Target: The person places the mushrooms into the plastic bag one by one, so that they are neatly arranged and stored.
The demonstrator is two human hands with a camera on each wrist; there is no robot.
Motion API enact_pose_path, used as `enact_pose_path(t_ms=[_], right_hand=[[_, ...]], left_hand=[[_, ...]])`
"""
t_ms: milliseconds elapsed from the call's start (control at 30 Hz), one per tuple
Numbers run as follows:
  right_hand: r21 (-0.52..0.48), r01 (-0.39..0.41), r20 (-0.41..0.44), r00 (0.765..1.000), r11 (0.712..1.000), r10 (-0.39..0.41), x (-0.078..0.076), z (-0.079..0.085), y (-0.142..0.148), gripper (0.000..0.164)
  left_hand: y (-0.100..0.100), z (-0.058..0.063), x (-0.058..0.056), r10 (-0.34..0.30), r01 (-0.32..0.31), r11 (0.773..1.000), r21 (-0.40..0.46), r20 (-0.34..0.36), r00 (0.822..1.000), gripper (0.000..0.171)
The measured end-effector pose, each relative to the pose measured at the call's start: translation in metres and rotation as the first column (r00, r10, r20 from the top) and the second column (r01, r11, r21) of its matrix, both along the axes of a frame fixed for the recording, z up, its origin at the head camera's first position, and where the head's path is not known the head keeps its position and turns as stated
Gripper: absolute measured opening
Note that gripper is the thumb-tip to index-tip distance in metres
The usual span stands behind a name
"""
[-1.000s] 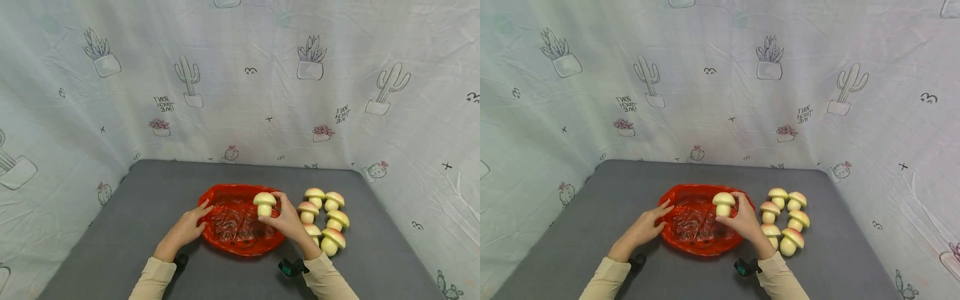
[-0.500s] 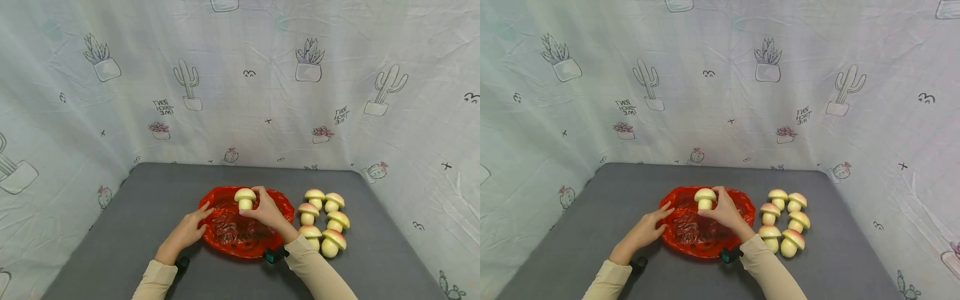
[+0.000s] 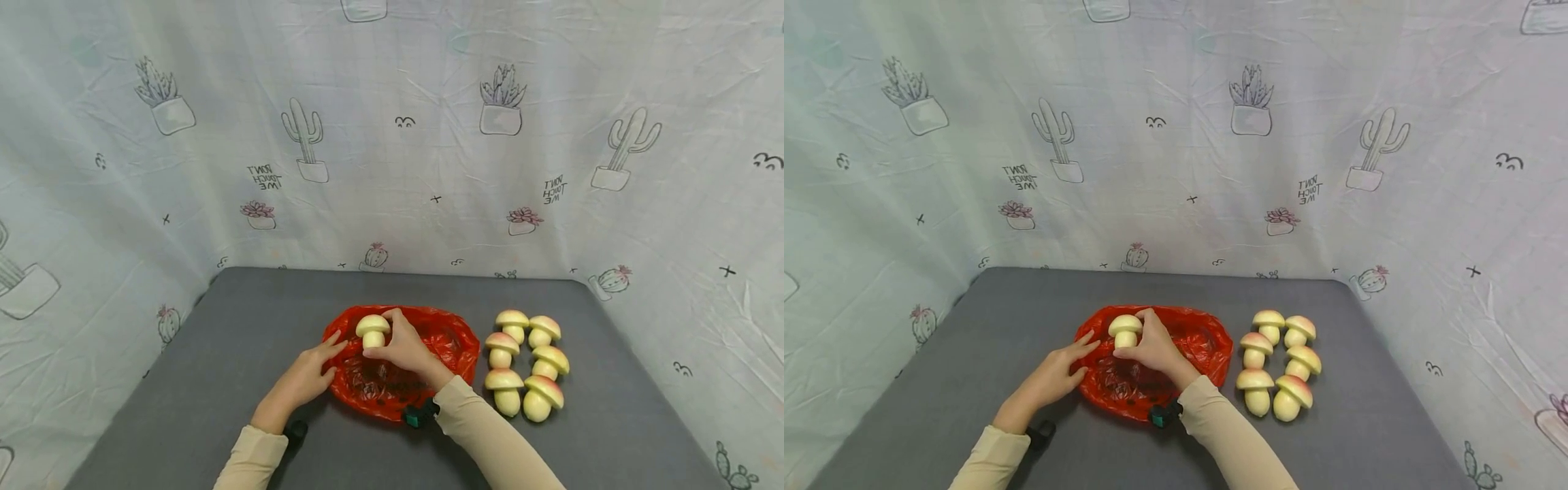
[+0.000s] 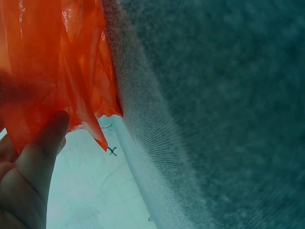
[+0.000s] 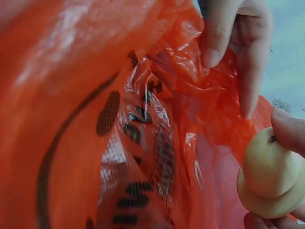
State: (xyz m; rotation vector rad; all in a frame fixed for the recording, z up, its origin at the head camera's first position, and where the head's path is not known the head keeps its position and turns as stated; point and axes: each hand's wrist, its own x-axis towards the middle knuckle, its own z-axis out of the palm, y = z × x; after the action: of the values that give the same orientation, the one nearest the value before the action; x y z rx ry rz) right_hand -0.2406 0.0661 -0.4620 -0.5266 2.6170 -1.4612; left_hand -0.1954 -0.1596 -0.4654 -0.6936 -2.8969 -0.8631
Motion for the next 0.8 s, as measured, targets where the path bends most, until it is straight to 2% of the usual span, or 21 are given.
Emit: enact_pose_path(t_ms=[233,533,800], right_hand=[[0.009,-0.024,-0.015,1.0,1.0,0.024,-0.009,-0.009,-0.015,0.068],[0.101,-0.016,-0.031,0.999,0.995,0.019,-0.012,-0.014,-0.023,0.067],[0.088,-0.027,-0.01,1.0,0.996,0.028,-0.014,-0.015,-0.026,0.065]], left_hand=[[-0.002,0.0,0.0,-0.007,0.007,1.0,-0.013,0.011,1.0,0.053],[0.001,0.0,0.001,-0.008,0.008,1.0,-0.004,-0.015,1.0,0.051],[0.003,0.0,0.0,-0.018,0.018,1.0,-0.019,-0.039,0.999,0.051]])
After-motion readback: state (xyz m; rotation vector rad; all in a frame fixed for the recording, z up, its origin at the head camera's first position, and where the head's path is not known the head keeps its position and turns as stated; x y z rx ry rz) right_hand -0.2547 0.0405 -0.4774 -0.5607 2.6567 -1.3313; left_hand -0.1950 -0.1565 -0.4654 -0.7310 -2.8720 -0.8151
